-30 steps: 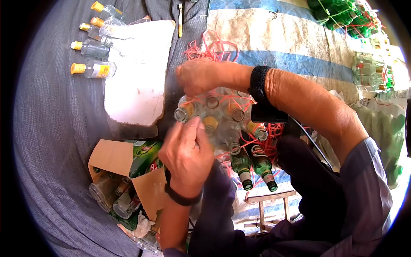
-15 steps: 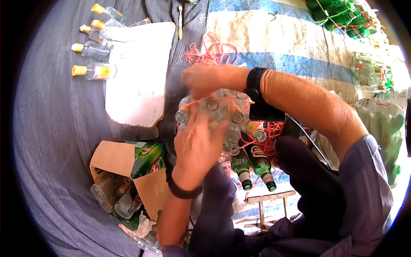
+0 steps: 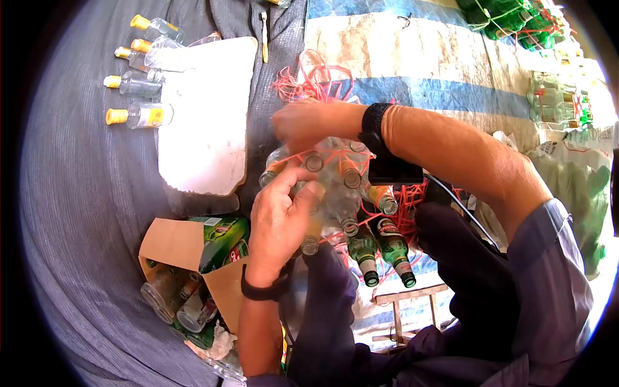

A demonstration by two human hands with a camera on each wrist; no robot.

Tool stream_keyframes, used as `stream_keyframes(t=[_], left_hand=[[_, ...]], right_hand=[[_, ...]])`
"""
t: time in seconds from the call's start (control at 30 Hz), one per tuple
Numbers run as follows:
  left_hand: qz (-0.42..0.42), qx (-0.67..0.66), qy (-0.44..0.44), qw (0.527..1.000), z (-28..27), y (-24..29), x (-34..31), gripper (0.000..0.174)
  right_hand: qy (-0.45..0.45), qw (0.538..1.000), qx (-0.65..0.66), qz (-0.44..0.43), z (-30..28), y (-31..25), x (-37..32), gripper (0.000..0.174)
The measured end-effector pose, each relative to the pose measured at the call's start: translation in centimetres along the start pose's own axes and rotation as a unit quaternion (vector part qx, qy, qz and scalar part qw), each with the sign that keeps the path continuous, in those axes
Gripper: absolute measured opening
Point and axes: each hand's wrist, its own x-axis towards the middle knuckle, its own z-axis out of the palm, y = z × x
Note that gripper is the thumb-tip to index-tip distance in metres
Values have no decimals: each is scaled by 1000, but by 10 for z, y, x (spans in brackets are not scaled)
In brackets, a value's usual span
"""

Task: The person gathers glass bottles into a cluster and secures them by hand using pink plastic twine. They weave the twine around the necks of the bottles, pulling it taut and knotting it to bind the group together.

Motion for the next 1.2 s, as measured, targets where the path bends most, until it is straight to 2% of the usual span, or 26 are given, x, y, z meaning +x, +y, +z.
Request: stream_keyframes(t=[0.23,0.3,0.43,0.5,0.57,0.67,0.73,0.77,0.83,0.87,0.93,1.0,1.03,1.1,1.2], left_hand=[[-33,76,19,996,8,4,-6,28],[-22,71,30,997,10,3,-9,27],[15,73,39,996,12,-4,-7,24],[36,73,33,996,10,-11,-4,23],[57,76,27,995,7,-13,-4,23],[26,52,-4,998,4,-8,-4,25],[79,93,6,993,6,-8,-5,23],[78,92,6,993,9,-9,-5,23],[153,216,81,961,19,-10,-5,24],[153,216,81,961,20,-9,-5,24],[91,196,49,975,20,-6,-6,23],[75,188,46,978,20,-4,-6,22],[59,179,43,981,20,-3,-6,21],[57,176,49,981,21,-4,-7,20],[60,180,62,980,23,-4,-5,19]], right_hand=[[18,999,-1,-34,13,13,12,17],[-8,977,-27,-212,13,25,22,19],[-3,973,-10,-229,9,22,21,21],[-34,992,18,-119,-7,7,6,20],[-27,992,26,-119,-5,8,7,20],[-10,990,27,-135,4,14,15,19],[-3,988,21,-152,7,15,16,19],[-3,989,36,-144,3,13,13,19],[-5,989,51,-136,2,13,13,18],[-27,985,54,-163,3,15,17,17],[-49,979,58,-190,5,20,24,17],[-117,976,146,-109,4,23,29,18],[-116,976,145,-109,11,31,34,18],[-102,967,126,-194,33,48,45,20],[-104,966,89,-218,38,51,47,21]])
